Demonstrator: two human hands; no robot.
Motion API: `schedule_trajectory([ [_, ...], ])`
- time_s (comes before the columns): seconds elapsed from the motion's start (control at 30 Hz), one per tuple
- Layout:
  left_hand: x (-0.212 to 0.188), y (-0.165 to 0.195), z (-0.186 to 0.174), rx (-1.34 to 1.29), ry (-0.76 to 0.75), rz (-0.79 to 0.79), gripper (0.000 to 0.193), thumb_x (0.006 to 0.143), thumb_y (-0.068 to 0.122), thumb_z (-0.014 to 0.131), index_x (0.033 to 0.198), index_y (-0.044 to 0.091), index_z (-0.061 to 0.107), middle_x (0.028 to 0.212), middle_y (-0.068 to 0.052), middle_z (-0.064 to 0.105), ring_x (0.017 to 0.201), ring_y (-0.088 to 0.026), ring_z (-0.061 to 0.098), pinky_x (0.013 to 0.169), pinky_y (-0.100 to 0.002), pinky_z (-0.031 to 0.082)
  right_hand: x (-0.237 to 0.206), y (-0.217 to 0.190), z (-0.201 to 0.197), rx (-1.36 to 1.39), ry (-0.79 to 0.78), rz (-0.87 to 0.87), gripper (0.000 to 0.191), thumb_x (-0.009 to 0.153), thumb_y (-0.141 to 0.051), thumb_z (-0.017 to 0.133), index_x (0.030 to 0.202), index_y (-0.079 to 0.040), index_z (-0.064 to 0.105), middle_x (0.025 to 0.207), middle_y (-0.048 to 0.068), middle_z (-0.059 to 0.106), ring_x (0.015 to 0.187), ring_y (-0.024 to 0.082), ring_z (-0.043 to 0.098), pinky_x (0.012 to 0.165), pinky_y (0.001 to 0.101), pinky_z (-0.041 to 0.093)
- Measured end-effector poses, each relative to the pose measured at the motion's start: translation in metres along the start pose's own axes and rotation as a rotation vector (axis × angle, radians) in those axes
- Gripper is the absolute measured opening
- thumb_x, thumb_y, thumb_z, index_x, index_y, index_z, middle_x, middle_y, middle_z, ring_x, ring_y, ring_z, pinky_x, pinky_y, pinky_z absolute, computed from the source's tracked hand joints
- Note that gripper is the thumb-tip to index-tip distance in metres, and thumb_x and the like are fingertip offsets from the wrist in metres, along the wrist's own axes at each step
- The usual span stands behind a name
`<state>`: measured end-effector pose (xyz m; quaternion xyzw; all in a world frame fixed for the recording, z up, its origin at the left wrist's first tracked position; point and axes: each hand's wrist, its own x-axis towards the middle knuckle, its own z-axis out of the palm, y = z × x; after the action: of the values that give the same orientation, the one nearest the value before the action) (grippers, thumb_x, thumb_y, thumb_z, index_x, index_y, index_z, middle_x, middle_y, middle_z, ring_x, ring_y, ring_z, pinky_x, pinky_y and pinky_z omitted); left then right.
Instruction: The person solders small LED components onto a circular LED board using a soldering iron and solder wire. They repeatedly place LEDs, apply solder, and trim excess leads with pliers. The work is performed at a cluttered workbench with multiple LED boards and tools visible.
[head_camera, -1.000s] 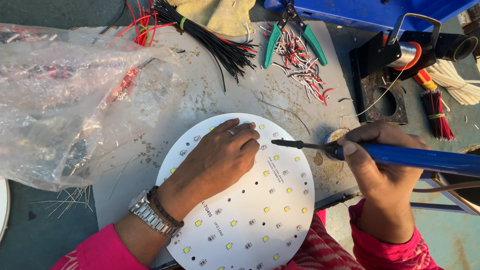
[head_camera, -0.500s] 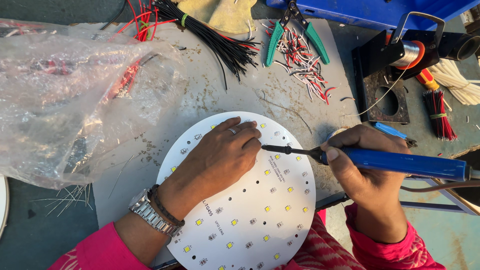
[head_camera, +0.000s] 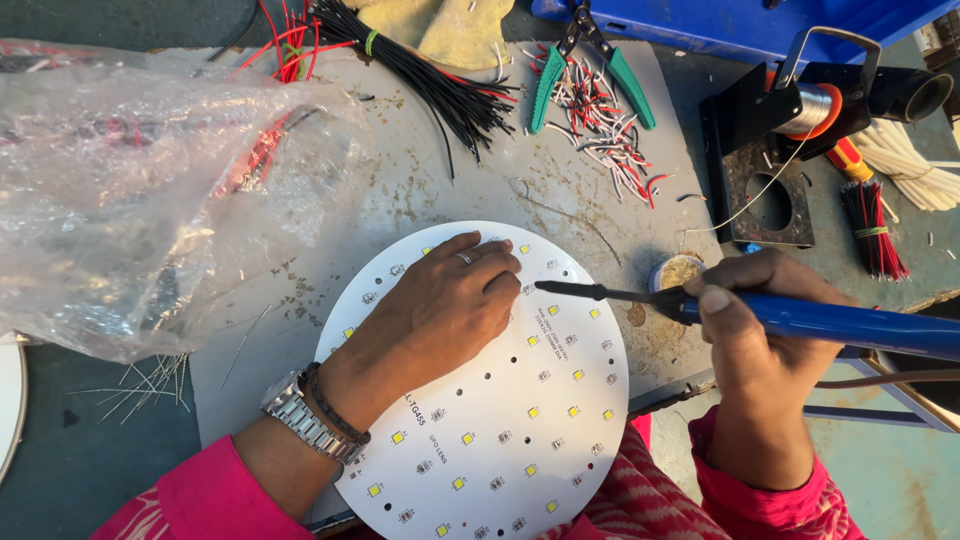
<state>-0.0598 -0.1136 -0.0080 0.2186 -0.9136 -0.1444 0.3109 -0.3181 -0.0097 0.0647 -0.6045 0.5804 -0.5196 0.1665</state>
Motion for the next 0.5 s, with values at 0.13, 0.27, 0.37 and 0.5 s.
schedule_trajectory([
  [0.13,0.002,-0.001,0.001,0.029,0.04,0.034,0.009,0.085,0.006,0.065,0.091,0.0,0.068,0.113,-0.016,0.071,0.107,-0.031,0.071,0.107,-0.047,0.048,0.005,-0.004,-0.001,-0.117,-0.045,-0.035,0.012,0.095,-0.009,0.07,0.091,0.002,0.069,0.07,0.003,0.063,0.058,0.006,0.056,0.056,0.0181,0.042],
  [0.27,0.0,-0.001,-0.001,0.013,0.016,0.011,0.008,0.086,0.006,0.066,0.091,0.0,0.068,0.114,-0.017,0.071,0.101,-0.031,0.072,0.108,-0.047,0.048,0.01,-0.009,0.005,-0.177,-0.093,-0.035,0.012,0.093,-0.009,0.069,0.089,0.002,0.069,0.066,0.002,0.063,0.056,0.006,0.056,0.056,0.0185,0.041],
  [0.37,0.0,-0.001,0.0,0.007,0.005,0.004,0.009,0.085,0.006,0.066,0.092,0.0,0.069,0.114,-0.017,0.071,0.098,-0.031,0.072,0.108,-0.047,0.048,0.01,-0.01,0.006,-0.183,-0.102,-0.052,0.012,0.093,-0.009,0.069,0.089,0.002,0.069,0.069,0.003,0.065,0.058,0.006,0.057,0.058,0.0185,0.043],
  [0.5,0.0,-0.002,0.001,0.004,0.037,0.017,0.01,0.084,0.007,0.066,0.092,0.0,0.068,0.113,-0.016,0.07,0.101,-0.032,0.072,0.107,-0.047,0.048,0.011,-0.007,0.004,-0.169,-0.095,-0.043,0.013,0.093,-0.009,0.069,0.089,0.003,0.069,0.069,0.004,0.065,0.058,0.006,0.058,0.057,0.0188,0.043],
])
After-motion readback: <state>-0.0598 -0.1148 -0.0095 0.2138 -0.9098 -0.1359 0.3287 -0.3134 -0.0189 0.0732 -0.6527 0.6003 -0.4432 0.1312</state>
